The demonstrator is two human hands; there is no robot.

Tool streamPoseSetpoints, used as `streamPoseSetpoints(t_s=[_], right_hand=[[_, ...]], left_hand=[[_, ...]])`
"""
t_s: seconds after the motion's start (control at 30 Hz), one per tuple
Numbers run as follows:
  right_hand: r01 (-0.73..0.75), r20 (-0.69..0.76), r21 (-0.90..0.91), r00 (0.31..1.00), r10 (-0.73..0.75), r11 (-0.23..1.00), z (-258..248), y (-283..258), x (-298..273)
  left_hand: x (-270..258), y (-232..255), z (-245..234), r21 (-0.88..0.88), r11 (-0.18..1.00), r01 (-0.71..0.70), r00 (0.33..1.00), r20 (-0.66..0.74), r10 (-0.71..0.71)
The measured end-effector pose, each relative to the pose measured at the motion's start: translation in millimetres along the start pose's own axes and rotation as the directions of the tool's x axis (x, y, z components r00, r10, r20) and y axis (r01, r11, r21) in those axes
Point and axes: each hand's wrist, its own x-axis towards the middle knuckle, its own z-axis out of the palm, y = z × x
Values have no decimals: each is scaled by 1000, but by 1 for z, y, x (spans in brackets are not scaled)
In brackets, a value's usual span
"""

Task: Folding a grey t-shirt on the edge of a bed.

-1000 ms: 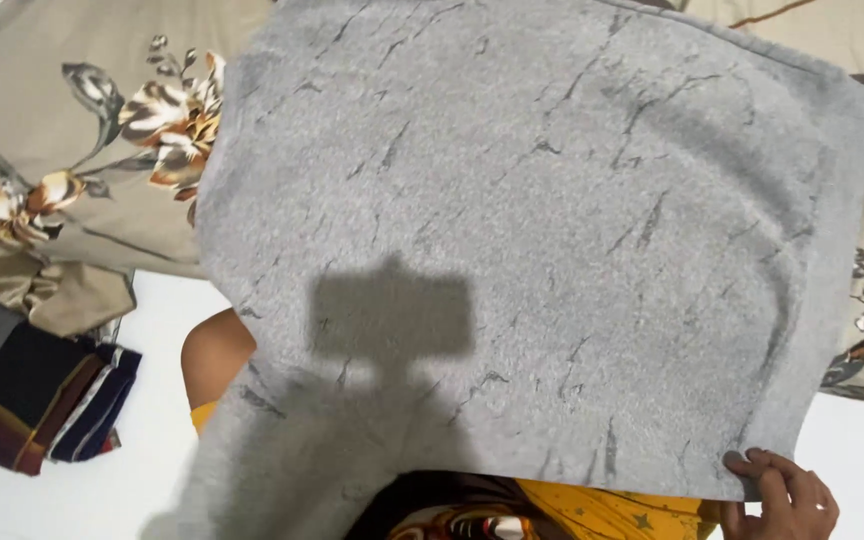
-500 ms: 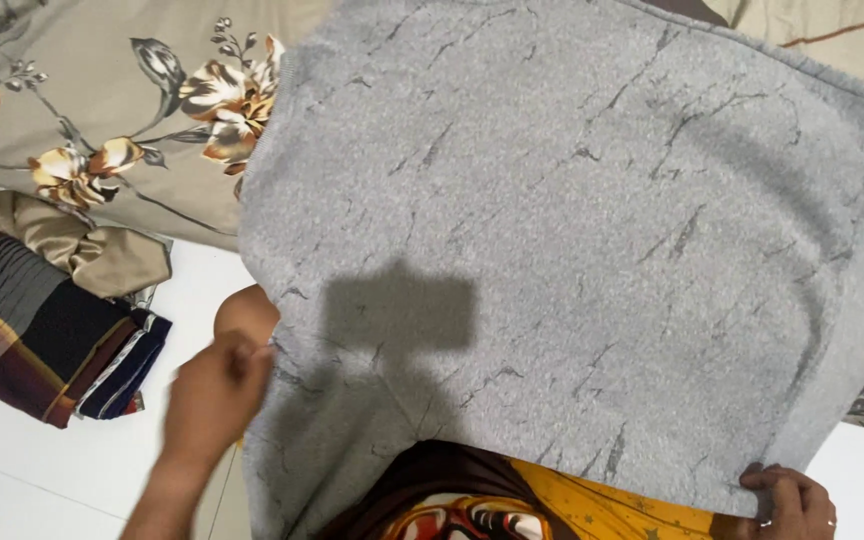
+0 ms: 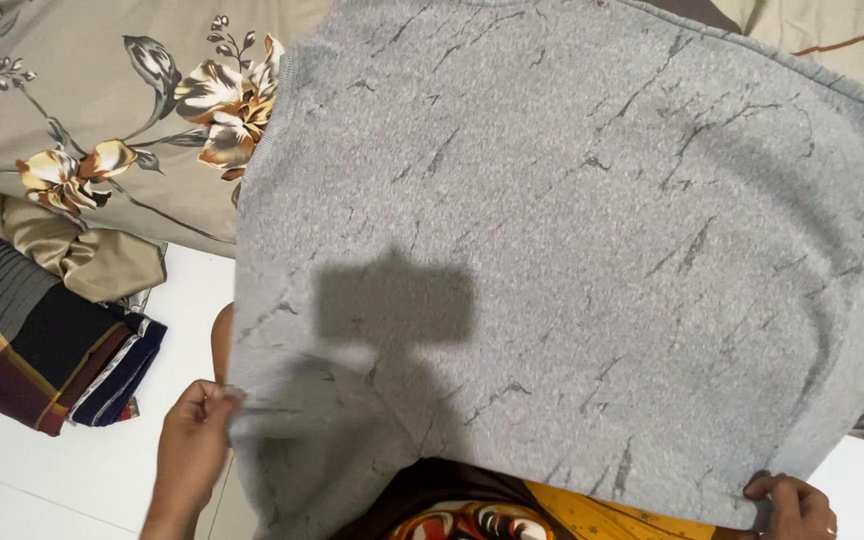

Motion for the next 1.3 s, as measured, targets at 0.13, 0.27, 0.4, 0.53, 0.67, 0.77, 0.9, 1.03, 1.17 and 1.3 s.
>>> streamPoseSetpoints(t_s=[0.13, 0.27, 0.4, 0.53, 0.67, 0.77, 0.9, 1.03, 1.17, 1.3], right_hand=[[51, 44, -102, 998, -47, 993, -13, 19, 11], [10, 262, -121, 965, 22, 993, -95, -46, 71], [-47, -239, -91, 971, 24, 995, -214, -159, 118], [238, -486, 124, 861, -150, 963, -234, -227, 200], [252, -478, 153, 865, -152, 955, -217, -242, 279], [161, -408, 140, 909, -91, 977, -205, -247, 309], [-97, -232, 80, 966, 113, 992, -191, -249, 311], [-98, -249, 106, 961, 122, 990, -195, -249, 315], [-106, -173, 149, 976, 131, 983, -217, -249, 322], [-163, -178, 538, 937, 300, 827, -257, -251, 345]], left_hand=[[-5, 48, 12, 411, 912, -4, 994, -94, 47], [40, 93, 22, 585, 725, -362, 905, 37, 423], [113, 149, 62, 586, 349, -731, 578, 261, 773], [176, 190, 153, 494, 134, -859, 332, 338, 880], [209, 183, 214, 585, 180, -791, 452, 360, 816], [197, 188, 229, 729, 184, -660, 572, 328, 752], [188, 186, 228, 769, 205, -606, 623, 298, 723], [185, 186, 230, 775, 216, -593, 633, 284, 720], [180, 188, 232, 761, 244, -601, 629, 262, 732], [188, 179, 231, 758, 243, -605, 617, 254, 745]])
